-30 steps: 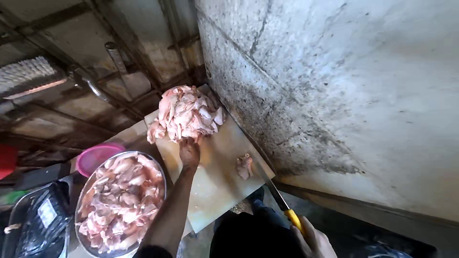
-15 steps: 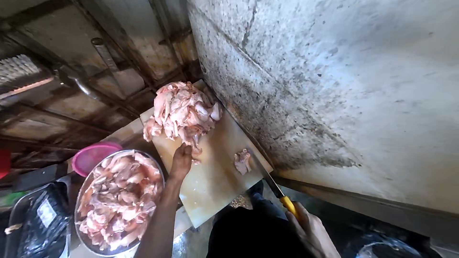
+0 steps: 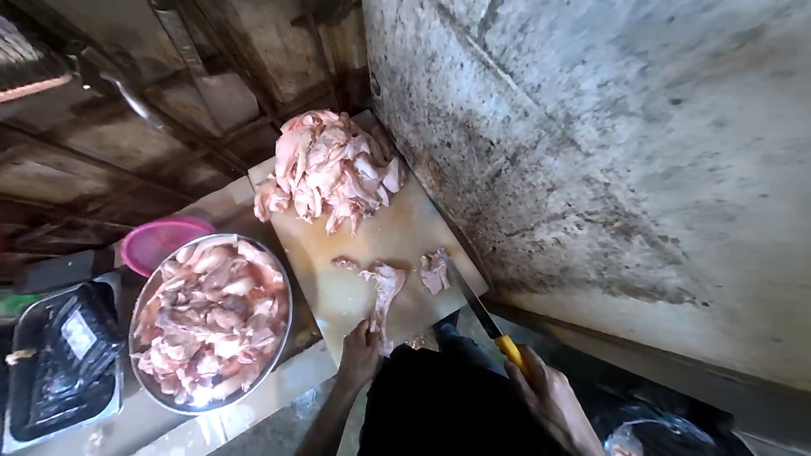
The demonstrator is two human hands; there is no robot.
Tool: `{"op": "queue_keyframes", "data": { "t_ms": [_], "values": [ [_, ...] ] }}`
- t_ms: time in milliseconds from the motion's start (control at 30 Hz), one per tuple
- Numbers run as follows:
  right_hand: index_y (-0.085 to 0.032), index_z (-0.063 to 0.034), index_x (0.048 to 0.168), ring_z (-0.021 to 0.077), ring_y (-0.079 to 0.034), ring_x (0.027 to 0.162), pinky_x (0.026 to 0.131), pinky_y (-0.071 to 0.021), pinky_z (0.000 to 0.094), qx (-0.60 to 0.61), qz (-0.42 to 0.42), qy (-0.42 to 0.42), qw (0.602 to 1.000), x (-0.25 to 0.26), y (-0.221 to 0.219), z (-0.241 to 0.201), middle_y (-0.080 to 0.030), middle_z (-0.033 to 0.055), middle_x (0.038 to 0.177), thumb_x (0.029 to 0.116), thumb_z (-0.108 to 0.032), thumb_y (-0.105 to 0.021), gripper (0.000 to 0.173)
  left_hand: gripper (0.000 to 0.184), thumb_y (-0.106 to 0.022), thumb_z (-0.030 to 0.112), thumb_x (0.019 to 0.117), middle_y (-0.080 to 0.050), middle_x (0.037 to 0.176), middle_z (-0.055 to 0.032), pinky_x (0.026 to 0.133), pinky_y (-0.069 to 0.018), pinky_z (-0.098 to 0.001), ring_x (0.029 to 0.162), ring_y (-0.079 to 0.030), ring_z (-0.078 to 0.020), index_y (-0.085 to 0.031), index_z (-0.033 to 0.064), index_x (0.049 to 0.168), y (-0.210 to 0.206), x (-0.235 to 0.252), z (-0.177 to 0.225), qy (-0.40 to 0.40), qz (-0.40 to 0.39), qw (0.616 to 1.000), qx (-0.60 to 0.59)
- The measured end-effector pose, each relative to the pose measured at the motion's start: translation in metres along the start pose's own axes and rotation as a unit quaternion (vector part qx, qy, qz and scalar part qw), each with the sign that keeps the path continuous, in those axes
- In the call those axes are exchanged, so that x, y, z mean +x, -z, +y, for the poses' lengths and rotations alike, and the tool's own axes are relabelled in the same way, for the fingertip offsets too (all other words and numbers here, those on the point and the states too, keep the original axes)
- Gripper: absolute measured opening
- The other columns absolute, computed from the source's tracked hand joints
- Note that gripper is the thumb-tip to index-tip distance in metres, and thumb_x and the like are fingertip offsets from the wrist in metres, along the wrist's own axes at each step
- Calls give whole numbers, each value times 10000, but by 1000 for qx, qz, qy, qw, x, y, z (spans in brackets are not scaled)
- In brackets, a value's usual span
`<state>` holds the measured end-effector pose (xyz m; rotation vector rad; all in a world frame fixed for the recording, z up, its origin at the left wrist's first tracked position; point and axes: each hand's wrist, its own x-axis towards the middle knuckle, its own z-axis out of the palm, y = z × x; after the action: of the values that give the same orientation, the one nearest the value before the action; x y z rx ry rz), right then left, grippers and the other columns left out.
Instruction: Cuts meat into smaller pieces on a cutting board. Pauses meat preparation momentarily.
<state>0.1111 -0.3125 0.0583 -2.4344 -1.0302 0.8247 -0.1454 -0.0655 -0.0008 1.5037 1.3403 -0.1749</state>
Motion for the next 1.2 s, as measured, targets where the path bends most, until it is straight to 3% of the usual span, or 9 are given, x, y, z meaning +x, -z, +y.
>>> {"op": "queue_keyframes", "data": {
  "t_ms": [233, 433, 567, 667, 767, 833, 967, 1100, 1200],
  "values": [
    [-662, -106, 1232, 212, -686, 651, 584, -576, 469, -6, 4, 13, 1000, 1, 2, -1, -703, 55, 789, 991, -434, -556, 421, 276, -504, 205, 1033, -710, 910, -118, 818, -584, -436, 839, -701, -231, -702, 24, 1096, 14, 5, 5, -65, 157, 982, 83],
    [-668, -111, 1218, 179, -670, 620, 560, -570, 434, 2, 32, 14, 999, 0, 3, -2, -694, 38, 764, 989, -430, -544, 413, 470, -731, 355, 927, -623, 1318, -174, 1014, -544, -480, 1228, -608, -341, -676, 100, 1319, 16, 24, 35, -173, 242, 937, 182],
    [-669, -117, 1228, 196, -674, 637, 570, -571, 454, 2, 26, 11, 1000, -3, -1, -5, -697, 44, 780, 995, -446, -531, 427, 519, -766, 320, 901, -589, 1423, -97, 999, -539, -491, 1287, -565, -326, -643, 198, 1390, 2, 54, 70, -248, 183, 907, 287],
    [-673, -115, 1224, 208, -674, 628, 561, -565, 464, 1, 24, 15, 1000, -6, -2, -8, -694, 50, 767, 994, -451, -538, 429, 368, -739, 285, 924, -644, 1285, -112, 949, -559, -498, 1197, -598, -353, -700, 156, 1267, 3, 72, 92, -215, 110, 908, 343],
    [-676, -118, 1218, 203, -678, 632, 565, -569, 460, 6, 37, 16, 999, -9, -5, -6, -699, 46, 771, 990, -456, -538, 431, 399, -733, 280, 937, -652, 1261, -146, 1008, -523, -523, 1198, -604, -364, -666, 102, 1289, 19, 82, 106, -189, 21, 918, 348],
    [-680, -111, 1201, 201, -672, 625, 558, -563, 458, 14, 49, 12, 999, -11, -7, -4, -694, 46, 762, 986, -452, -535, 429, 357, -736, 305, 947, -704, 1172, -134, 972, -552, -533, 1095, -678, -313, -692, 93, 1231, 34, 83, 109, -199, -6, 939, 279],
    [-679, -120, 1181, 184, -657, 610, 541, -553, 442, 34, 70, -3, 997, -16, -10, 1, -680, 35, 744, 987, -443, -537, 403, 287, -752, 118, 917, -731, 939, -78, 701, -605, -413, 736, -688, -193, -683, 95, 1194, 64, 71, 119, -232, -27, 972, 3],
    [-679, -115, 1172, 195, -657, 601, 535, -548, 450, 41, 75, -1, 996, -14, -13, 3, -680, 43, 735, 990, -438, -546, 393, 305, -753, -15, 887, -747, 1022, -92, 758, -639, -376, 844, -730, -218, -692, 72, 1173, 75, 45, 140, -291, -33, 939, -180],
    [-675, -111, 1182, 200, -651, 591, 530, -543, 451, 46, 72, 3, 996, -10, -12, 0, -675, 46, 729, 992, -427, -545, 390, 249, -766, -9, 882, -739, 1015, -122, 726, -629, -383, 844, -722, -235, -699, 52, 1114, 66, 36, 150, -239, -4, 930, -277]
  ]
}}
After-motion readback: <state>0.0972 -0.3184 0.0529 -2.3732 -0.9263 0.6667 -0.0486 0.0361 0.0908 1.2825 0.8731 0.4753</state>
